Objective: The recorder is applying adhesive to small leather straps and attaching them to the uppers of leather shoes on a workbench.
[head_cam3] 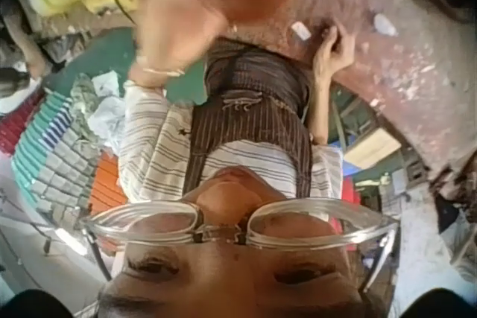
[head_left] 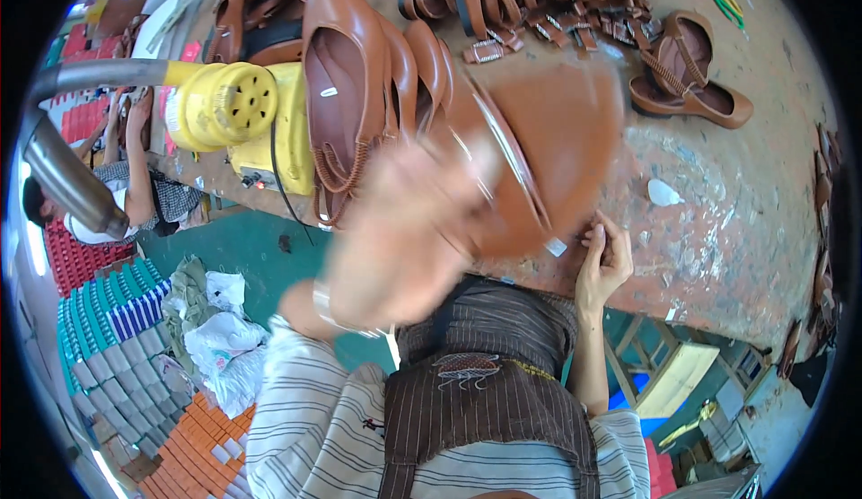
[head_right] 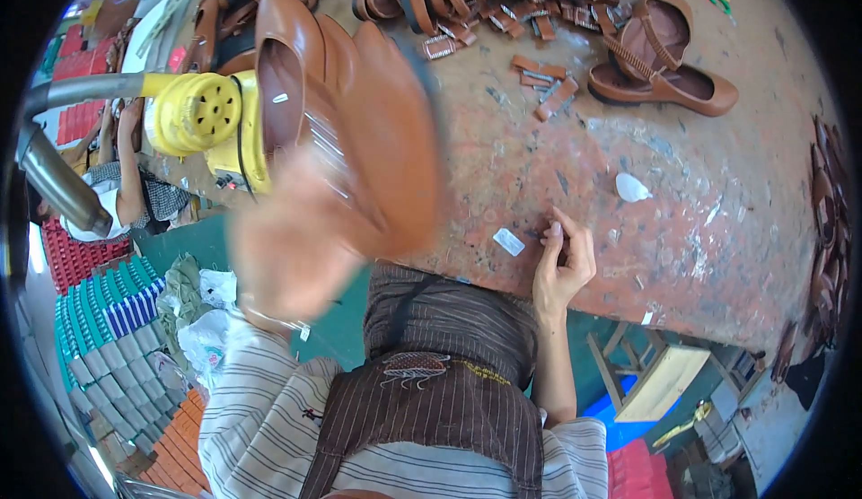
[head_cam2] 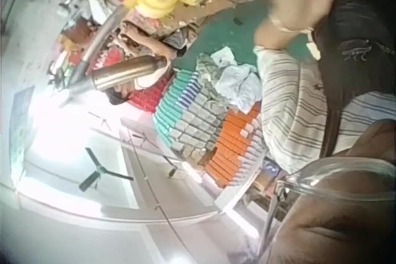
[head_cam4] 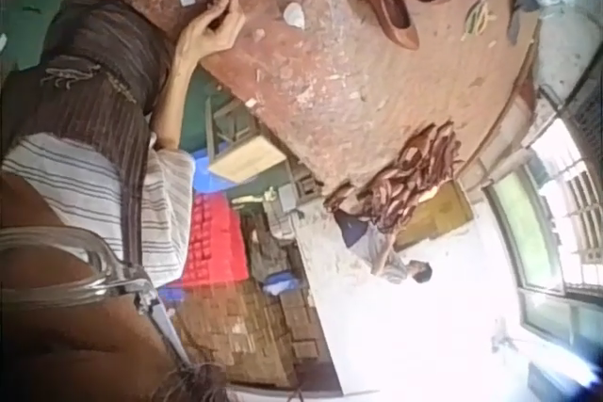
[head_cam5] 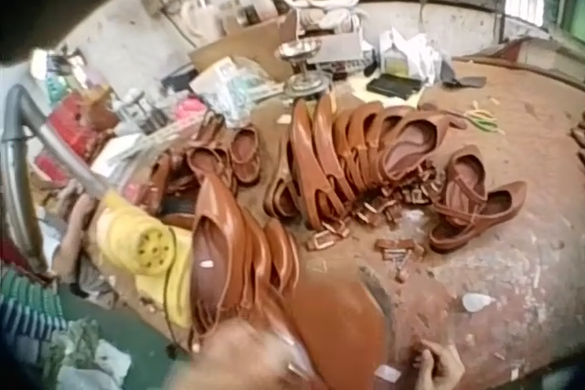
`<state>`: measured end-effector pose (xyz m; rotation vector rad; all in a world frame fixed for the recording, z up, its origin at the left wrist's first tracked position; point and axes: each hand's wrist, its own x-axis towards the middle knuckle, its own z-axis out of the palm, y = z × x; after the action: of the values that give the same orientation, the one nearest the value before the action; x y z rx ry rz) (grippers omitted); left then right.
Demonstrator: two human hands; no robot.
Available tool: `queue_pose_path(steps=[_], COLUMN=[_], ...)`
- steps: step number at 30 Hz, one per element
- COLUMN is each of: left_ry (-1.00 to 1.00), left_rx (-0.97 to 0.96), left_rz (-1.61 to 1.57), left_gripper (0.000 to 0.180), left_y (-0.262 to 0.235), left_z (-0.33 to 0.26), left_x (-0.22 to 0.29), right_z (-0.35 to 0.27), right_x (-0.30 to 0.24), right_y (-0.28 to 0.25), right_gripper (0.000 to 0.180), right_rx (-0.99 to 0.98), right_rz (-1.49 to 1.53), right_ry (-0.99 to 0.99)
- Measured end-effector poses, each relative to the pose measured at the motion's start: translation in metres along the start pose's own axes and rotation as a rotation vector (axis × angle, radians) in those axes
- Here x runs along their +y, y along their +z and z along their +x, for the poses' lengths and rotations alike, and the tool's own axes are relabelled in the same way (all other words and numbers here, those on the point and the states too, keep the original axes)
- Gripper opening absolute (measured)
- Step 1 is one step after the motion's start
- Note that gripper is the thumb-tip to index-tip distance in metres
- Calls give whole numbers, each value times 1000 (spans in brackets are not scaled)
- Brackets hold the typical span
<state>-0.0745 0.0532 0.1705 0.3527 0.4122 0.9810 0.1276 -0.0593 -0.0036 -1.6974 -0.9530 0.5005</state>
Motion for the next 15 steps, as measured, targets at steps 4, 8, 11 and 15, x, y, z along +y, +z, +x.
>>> queue_pose_path(steps=[4,8,11,15], left_ry=[141,637,769,926], left_rx=[-311,234,366,388], left_rz=[258,535,1048,2616], left_gripper=[34,11,46,64], left_y=[11,42,-17,-86], left_z=[86,118,99,64], left_x=[203,267,258,118], right_z=[-1,-1,1,-9], right_x=[5,4,3,12], right_y=[0,-1,-5,-23], right_gripper=[17,17,17,16], right_rx=[-31,-30,-24,106], right_rz=[39,42,110,285], right_ry=[18,11,9,122])
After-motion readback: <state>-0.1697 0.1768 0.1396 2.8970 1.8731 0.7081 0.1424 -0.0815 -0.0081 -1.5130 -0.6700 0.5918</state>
